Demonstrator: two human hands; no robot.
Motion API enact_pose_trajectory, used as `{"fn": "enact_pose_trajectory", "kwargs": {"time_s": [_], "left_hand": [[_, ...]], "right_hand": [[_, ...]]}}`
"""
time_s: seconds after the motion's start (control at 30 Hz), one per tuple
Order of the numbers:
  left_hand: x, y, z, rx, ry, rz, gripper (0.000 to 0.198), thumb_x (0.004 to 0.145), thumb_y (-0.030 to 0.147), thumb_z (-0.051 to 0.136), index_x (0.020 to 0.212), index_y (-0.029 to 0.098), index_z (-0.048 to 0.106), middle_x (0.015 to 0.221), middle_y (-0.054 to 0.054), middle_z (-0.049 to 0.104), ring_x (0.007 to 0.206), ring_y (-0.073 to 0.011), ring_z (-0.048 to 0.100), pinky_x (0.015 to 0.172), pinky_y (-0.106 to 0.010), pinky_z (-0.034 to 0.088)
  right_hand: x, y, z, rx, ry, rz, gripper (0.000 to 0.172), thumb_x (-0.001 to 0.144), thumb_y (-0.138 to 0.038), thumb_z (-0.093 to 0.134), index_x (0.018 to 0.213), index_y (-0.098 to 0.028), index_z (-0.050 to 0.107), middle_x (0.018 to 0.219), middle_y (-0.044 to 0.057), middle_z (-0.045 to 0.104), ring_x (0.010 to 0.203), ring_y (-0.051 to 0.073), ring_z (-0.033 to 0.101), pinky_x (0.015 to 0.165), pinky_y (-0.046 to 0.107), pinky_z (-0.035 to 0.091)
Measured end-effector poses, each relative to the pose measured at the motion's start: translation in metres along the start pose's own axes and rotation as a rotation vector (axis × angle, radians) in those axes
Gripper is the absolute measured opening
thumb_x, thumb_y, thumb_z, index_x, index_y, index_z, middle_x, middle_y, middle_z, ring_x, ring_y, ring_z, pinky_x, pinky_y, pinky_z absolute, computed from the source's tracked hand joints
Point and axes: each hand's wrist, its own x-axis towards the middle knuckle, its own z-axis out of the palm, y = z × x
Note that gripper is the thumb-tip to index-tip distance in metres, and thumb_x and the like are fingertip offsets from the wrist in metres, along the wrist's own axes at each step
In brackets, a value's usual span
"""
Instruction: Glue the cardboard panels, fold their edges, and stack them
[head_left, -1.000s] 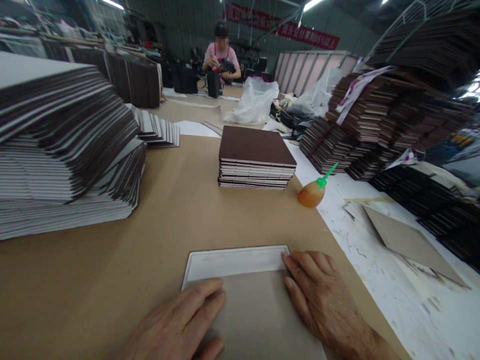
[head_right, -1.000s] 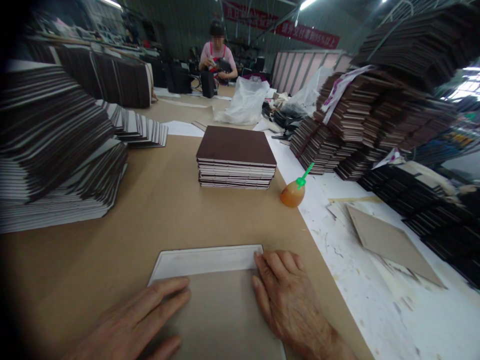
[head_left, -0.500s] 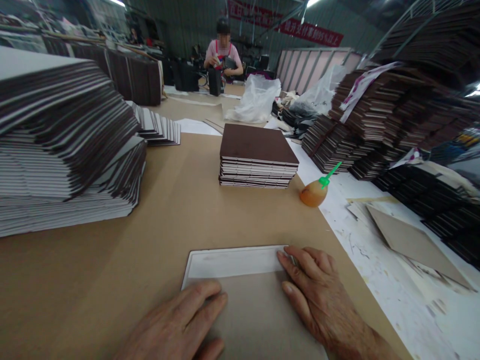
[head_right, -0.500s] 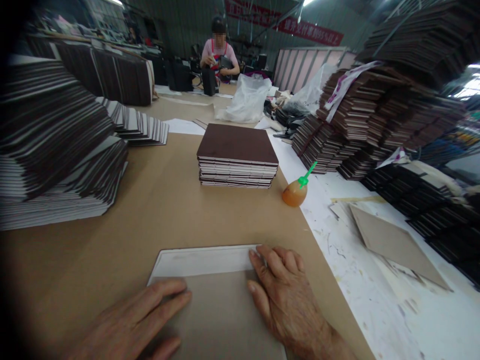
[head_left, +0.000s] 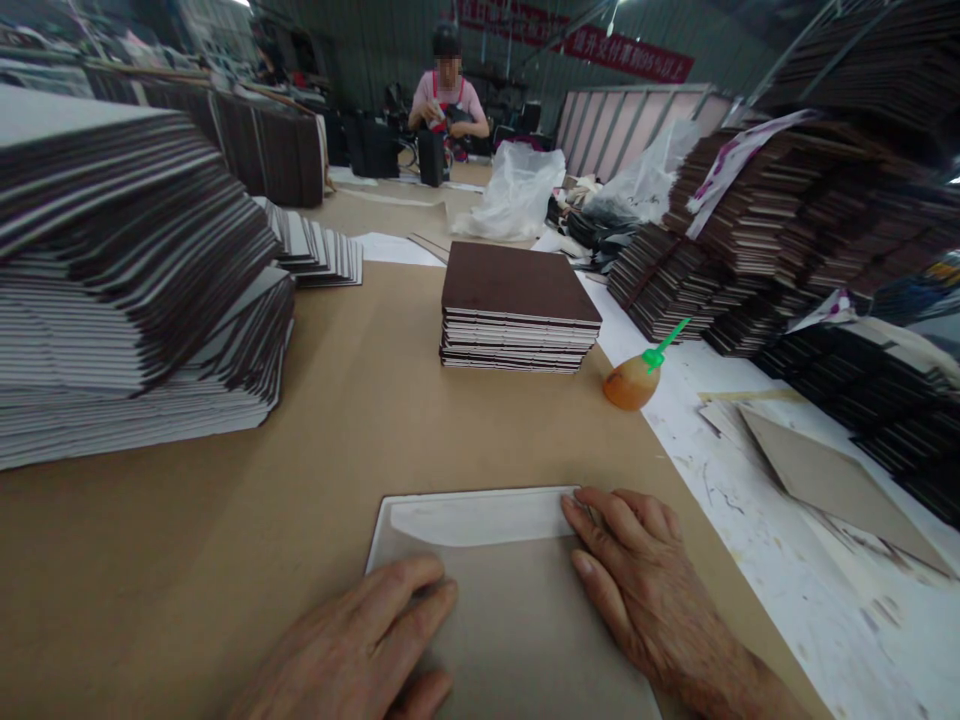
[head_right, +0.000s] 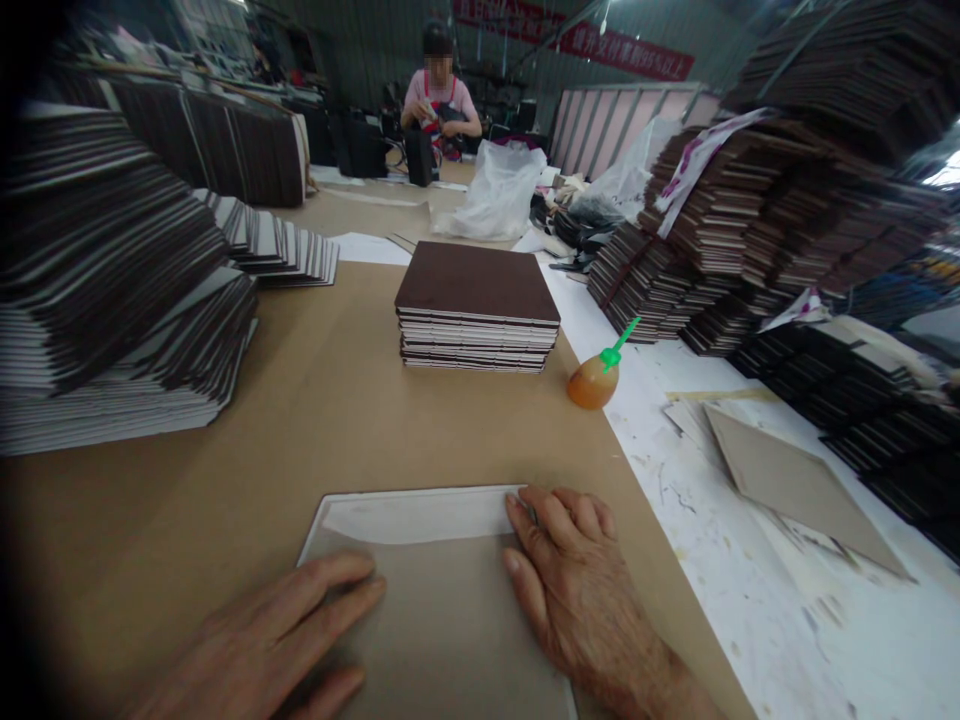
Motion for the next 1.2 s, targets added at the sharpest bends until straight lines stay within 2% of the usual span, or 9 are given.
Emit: {"fn": "enact_pose_trajectory", "kwargs": {"time_s": [0.2,0.37,0.6,0.73,0.87,0.93,1.0,1.1,1.2], "left_hand": [[0.0,0.003,-0.001,0.135,0.005,-0.095,0.051,0.081,0.042,0.058,0.124,0.016,0.054,0.124,-0.01,0.062,0.096,-0.0176,0.068,0.075,-0.023,0.059],[0.001,0.007,-0.005,0.261,0.036,-0.116,0.059,0.079,0.056,0.058,0.117,0.012,0.06,0.117,-0.011,0.068,0.092,-0.0232,0.069,0.071,-0.03,0.06],[0.008,0.011,-0.014,0.233,0.024,-0.138,0.057,0.077,0.05,0.062,0.115,0.007,0.061,0.121,-0.016,0.066,0.086,-0.0228,0.07,0.069,-0.03,0.061],[0.007,0.014,-0.014,0.149,0.043,-0.207,0.048,0.077,0.042,0.063,0.113,0.01,0.061,0.121,-0.016,0.065,0.09,-0.0251,0.068,0.072,-0.034,0.061],[0.007,0.017,-0.015,0.008,-0.035,-0.206,0.013,0.079,0.028,0.061,0.086,0.017,0.061,0.083,-0.006,0.065,0.07,-0.0214,0.063,0.058,-0.034,0.059],[0.007,0.019,-0.016,-0.047,-0.057,-0.238,0.009,0.081,0.025,0.059,0.085,0.018,0.058,0.079,-0.004,0.061,0.069,-0.0211,0.061,0.057,-0.036,0.058],[0.007,0.02,-0.018,-0.096,-0.061,-0.282,0.02,0.081,0.025,0.058,0.098,0.015,0.057,0.09,-0.006,0.062,0.077,-0.0229,0.061,0.064,-0.039,0.06],[0.007,0.02,-0.019,-0.159,-0.121,-0.331,0.027,0.081,0.026,0.057,0.104,0.014,0.057,0.098,-0.008,0.061,0.083,-0.024,0.061,0.07,-0.042,0.06],[0.006,0.019,-0.016,-0.157,-0.142,-0.32,0.023,0.08,0.027,0.058,0.1,0.014,0.059,0.094,-0.008,0.061,0.083,-0.0247,0.06,0.069,-0.042,0.059]], "right_hand": [[-0.002,0.003,0.004,-0.01,0.003,-0.028,0.042,0.094,-0.029,0.051,0.133,-0.014,0.053,0.13,0.011,0.052,0.11,0.029,0.04,0.094,0.048,0.032],[-0.003,0.004,0.005,-0.03,0.015,-0.038,0.043,0.093,-0.033,0.053,0.132,-0.015,0.054,0.128,0.011,0.054,0.108,0.029,0.043,0.092,0.047,0.033],[-0.003,0.011,0.015,-0.059,0.081,-0.1,0.045,0.091,-0.038,0.056,0.13,-0.016,0.056,0.124,0.01,0.055,0.105,0.029,0.046,0.089,0.046,0.035],[0.002,0.005,-0.002,-0.038,0.147,-0.106,0.042,0.095,-0.035,0.047,0.132,-0.017,0.053,0.125,0.01,0.054,0.105,0.029,0.047,0.089,0.045,0.037],[0.018,-0.019,-0.033,0.013,0.171,-0.198,0.041,0.097,-0.031,0.04,0.134,-0.02,0.052,0.122,0.008,0.056,0.108,0.028,0.046,0.088,0.042,0.04],[0.033,-0.034,-0.041,0.053,0.137,-0.262,0.04,0.097,-0.032,0.043,0.134,-0.02,0.053,0.12,0.008,0.057,0.108,0.027,0.047,0.088,0.04,0.043],[0.05,-0.05,-0.042,0.092,0.049,-0.289,0.04,0.096,-0.032,0.047,0.134,-0.021,0.052,0.12,0.009,0.057,0.107,0.026,0.047,0.089,0.041,0.045],[0.078,-0.069,-0.03,0.137,-0.107,-0.303,0.038,0.096,-0.031,0.049,0.132,-0.022,0.053,0.122,0.008,0.056,0.106,0.027,0.046,0.09,0.046,0.044],[0.096,-0.08,-0.013,0.182,-0.169,-0.317,0.035,0.096,-0.031,0.047,0.13,-0.026,0.055,0.124,0.006,0.055,0.108,0.027,0.044,0.094,0.05,0.041]]}}
